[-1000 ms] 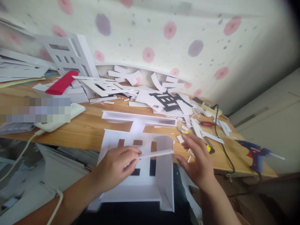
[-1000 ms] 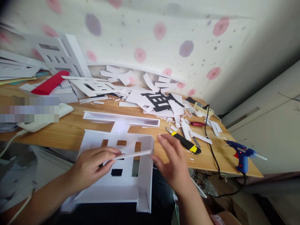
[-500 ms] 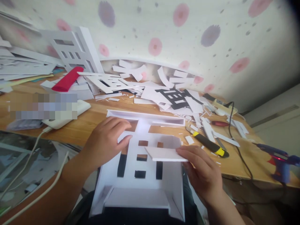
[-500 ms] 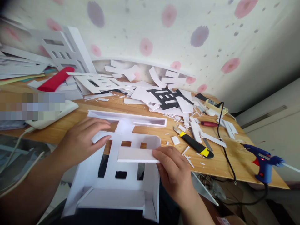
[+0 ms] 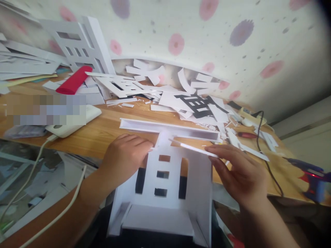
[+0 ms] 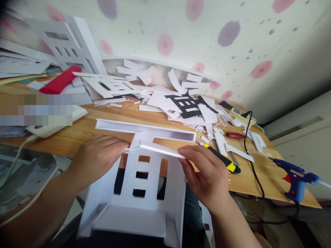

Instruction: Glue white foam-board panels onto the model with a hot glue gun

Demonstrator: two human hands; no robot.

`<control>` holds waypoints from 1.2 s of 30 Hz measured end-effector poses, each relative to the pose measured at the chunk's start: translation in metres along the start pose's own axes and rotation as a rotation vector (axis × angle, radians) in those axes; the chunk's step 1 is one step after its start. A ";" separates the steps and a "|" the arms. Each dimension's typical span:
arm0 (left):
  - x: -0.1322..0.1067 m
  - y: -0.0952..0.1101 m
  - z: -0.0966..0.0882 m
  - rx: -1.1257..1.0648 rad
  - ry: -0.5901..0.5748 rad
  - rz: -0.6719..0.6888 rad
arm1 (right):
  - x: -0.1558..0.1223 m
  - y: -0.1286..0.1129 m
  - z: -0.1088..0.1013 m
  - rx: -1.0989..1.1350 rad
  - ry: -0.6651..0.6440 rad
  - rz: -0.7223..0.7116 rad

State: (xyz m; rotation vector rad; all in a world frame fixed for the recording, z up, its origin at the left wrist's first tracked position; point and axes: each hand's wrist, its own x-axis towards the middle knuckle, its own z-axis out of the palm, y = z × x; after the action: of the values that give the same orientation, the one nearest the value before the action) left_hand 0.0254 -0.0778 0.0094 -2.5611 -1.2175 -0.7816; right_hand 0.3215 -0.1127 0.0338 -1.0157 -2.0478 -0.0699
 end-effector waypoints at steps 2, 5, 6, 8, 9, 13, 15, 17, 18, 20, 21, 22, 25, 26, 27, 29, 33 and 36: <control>0.000 0.004 -0.002 -0.014 0.079 0.020 | -0.001 -0.001 -0.001 -0.026 -0.024 -0.099; 0.003 0.010 -0.005 -0.015 0.185 0.061 | -0.006 0.000 -0.002 -0.119 -0.059 -0.216; 0.003 0.012 -0.005 -0.010 0.217 0.080 | -0.008 0.000 -0.002 -0.155 -0.066 -0.235; 0.002 0.015 -0.004 -0.004 0.269 0.111 | -0.015 0.000 -0.002 -0.224 -0.049 -0.241; -0.001 0.016 -0.003 -0.003 0.283 0.118 | -0.020 -0.001 -0.001 -0.251 -0.030 -0.232; -0.014 0.018 0.001 -0.006 0.288 0.114 | -0.038 -0.006 0.006 -0.294 0.048 -0.152; -0.018 0.018 0.002 -0.001 0.277 0.107 | -0.045 -0.008 0.011 -0.280 0.068 -0.118; -0.019 0.017 0.003 0.004 0.261 0.103 | -0.049 -0.009 0.016 -0.264 0.094 -0.102; -0.019 0.017 0.002 0.004 0.252 0.102 | -0.050 -0.009 0.019 -0.263 0.110 -0.097; -0.017 0.017 0.000 -0.010 0.222 0.095 | -0.050 -0.008 0.022 -0.270 0.140 -0.096; -0.016 0.018 -0.001 -0.020 0.213 0.086 | -0.050 -0.008 0.023 -0.271 0.149 -0.097; -0.015 0.019 -0.004 -0.027 0.225 0.071 | -0.050 -0.008 0.024 -0.271 0.154 -0.098; -0.016 0.031 -0.014 -0.036 0.362 0.039 | -0.048 -0.009 0.024 -0.261 0.153 -0.091; -0.017 0.037 -0.017 -0.054 0.387 0.068 | -0.048 -0.010 0.024 -0.262 0.149 -0.085; -0.017 0.045 -0.021 -0.074 0.384 0.124 | -0.047 -0.010 0.024 -0.265 0.151 -0.078; -0.013 0.063 -0.024 -0.152 0.277 0.284 | -0.046 -0.009 0.024 -0.282 0.161 -0.066; 0.007 0.091 -0.016 -0.184 0.151 0.329 | -0.045 -0.009 0.023 -0.322 0.154 -0.045; 0.023 0.097 -0.002 -0.108 0.152 0.312 | -0.046 -0.010 0.023 -0.345 0.156 -0.016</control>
State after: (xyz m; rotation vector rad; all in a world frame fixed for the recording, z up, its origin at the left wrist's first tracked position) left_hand 0.1111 -0.1255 0.0273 -2.6282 -0.7250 -0.9690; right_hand 0.3148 -0.1399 -0.0101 -1.1613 -1.9391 -0.5099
